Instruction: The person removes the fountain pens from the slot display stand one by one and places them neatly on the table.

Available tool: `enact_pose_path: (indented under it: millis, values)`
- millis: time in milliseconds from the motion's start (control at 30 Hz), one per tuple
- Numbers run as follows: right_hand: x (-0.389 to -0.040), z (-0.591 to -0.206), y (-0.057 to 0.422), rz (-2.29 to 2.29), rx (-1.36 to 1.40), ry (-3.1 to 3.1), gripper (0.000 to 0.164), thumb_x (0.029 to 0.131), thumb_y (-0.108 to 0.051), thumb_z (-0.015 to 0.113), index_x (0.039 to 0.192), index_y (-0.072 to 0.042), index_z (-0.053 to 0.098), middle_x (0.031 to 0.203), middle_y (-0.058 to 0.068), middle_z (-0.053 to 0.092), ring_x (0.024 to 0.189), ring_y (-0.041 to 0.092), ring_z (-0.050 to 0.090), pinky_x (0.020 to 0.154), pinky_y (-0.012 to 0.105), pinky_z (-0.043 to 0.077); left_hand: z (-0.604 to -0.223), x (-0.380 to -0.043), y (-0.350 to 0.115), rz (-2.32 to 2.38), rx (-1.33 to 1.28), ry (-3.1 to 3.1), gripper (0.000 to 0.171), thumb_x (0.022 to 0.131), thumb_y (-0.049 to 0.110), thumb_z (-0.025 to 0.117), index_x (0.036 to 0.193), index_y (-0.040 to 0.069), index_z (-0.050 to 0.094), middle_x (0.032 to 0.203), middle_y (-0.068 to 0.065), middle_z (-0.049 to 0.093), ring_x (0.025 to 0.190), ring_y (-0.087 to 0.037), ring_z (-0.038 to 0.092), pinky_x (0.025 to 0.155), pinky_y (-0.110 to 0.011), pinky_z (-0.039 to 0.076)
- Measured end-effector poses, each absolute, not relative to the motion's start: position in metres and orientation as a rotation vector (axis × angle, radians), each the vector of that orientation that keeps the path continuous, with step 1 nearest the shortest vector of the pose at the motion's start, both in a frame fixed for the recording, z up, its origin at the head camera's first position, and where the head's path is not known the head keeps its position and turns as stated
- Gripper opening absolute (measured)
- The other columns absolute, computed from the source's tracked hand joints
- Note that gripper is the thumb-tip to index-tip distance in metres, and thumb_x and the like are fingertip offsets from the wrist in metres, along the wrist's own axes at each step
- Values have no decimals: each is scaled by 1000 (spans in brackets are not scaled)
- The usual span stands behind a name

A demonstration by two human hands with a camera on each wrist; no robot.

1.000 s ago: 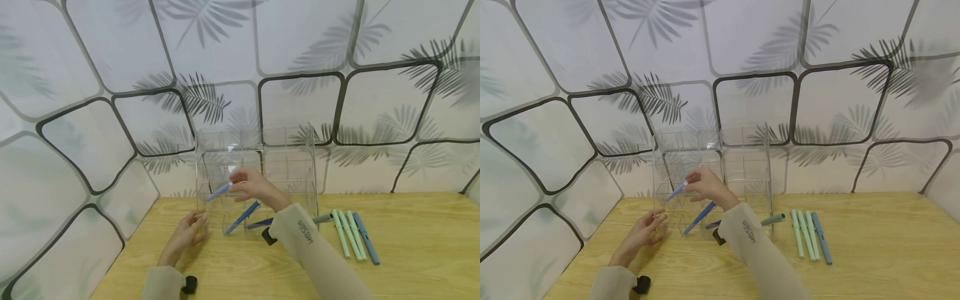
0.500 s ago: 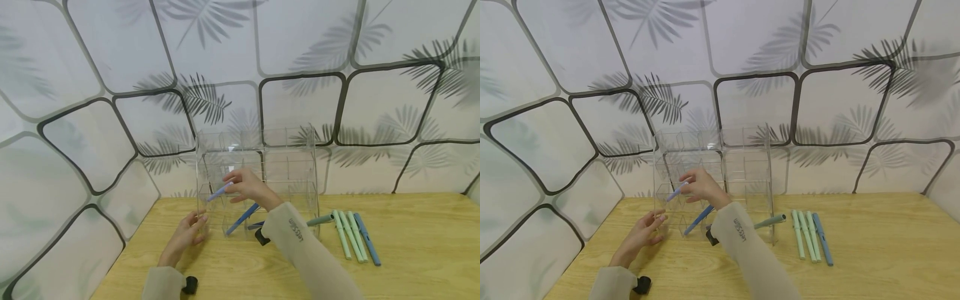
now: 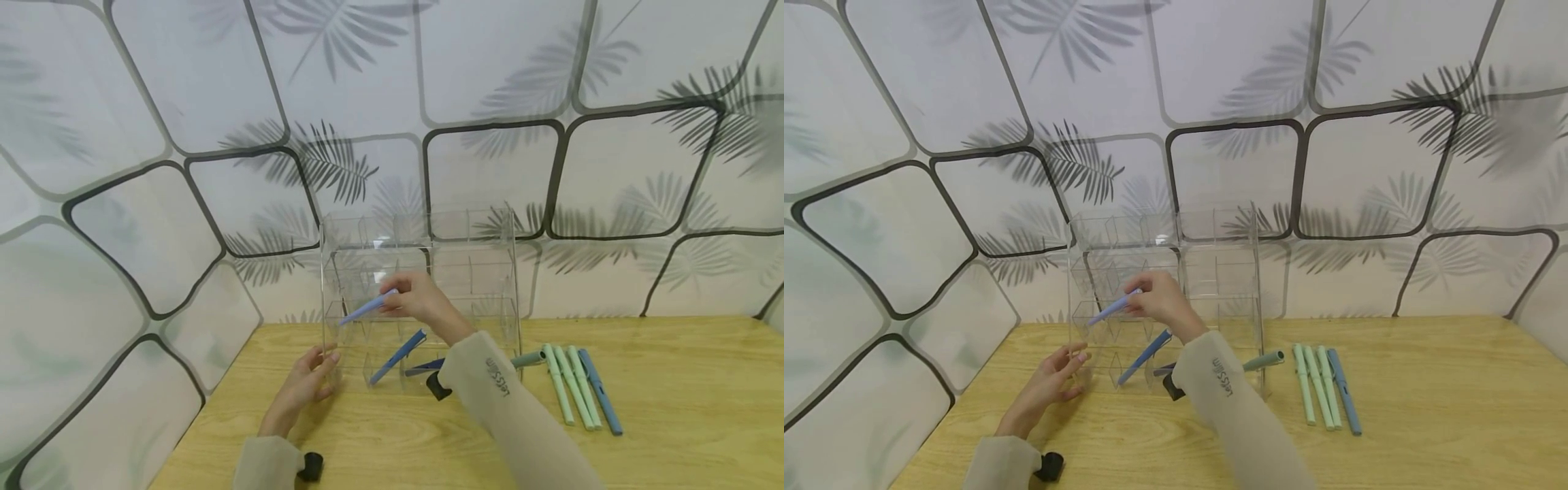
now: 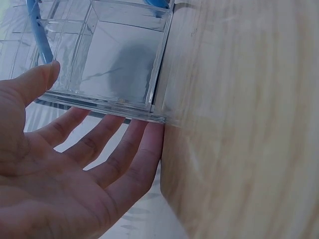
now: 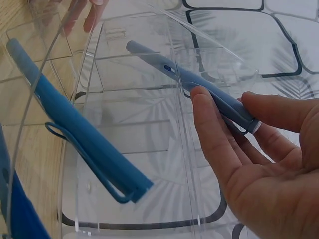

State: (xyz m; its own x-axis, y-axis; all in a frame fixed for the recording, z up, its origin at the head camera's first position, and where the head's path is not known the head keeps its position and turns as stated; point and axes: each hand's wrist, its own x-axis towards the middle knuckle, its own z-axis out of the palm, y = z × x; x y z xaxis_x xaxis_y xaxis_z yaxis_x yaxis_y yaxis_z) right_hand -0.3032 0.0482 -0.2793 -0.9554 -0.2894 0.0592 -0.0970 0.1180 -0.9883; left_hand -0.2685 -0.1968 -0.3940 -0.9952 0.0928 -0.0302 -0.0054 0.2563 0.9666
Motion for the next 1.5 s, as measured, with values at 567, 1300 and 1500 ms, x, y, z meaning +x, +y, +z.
enact_pose_path:
  millis: [567, 1300, 1500]
  values:
    - [-291, -276, 83, -2069, -526, 2240, 15, 98, 8, 60, 112, 13, 65, 101, 21, 70, 95, 31, 72, 86, 36, 59, -392, -269, -196, 1859, 83, 2442, 53, 107, 26, 56, 149, -2, 43, 148, -34, 39, 138, -50, 37, 89, -45, 58]
    - [-271, -270, 136, -2181, -556, 2296, 20, 100, 8, 57, 118, 17, 58, 109, 23, 67, 91, 16, 71, 89, 35, 57, -394, -268, -195, 1864, 81, 2460, 50, 107, 24, 56, 147, -2, 45, 144, -32, 45, 135, -49, 41, 87, -44, 59]
    - [-266, -272, 153, -2174, -560, 2348, 21, 100, 6, 58, 118, 16, 59, 108, 21, 67, 92, 17, 71, 90, 35, 58, -396, -268, -196, 1872, 81, 2461, 51, 106, 26, 57, 147, -2, 46, 144, -31, 46, 135, -48, 42, 85, -43, 59]
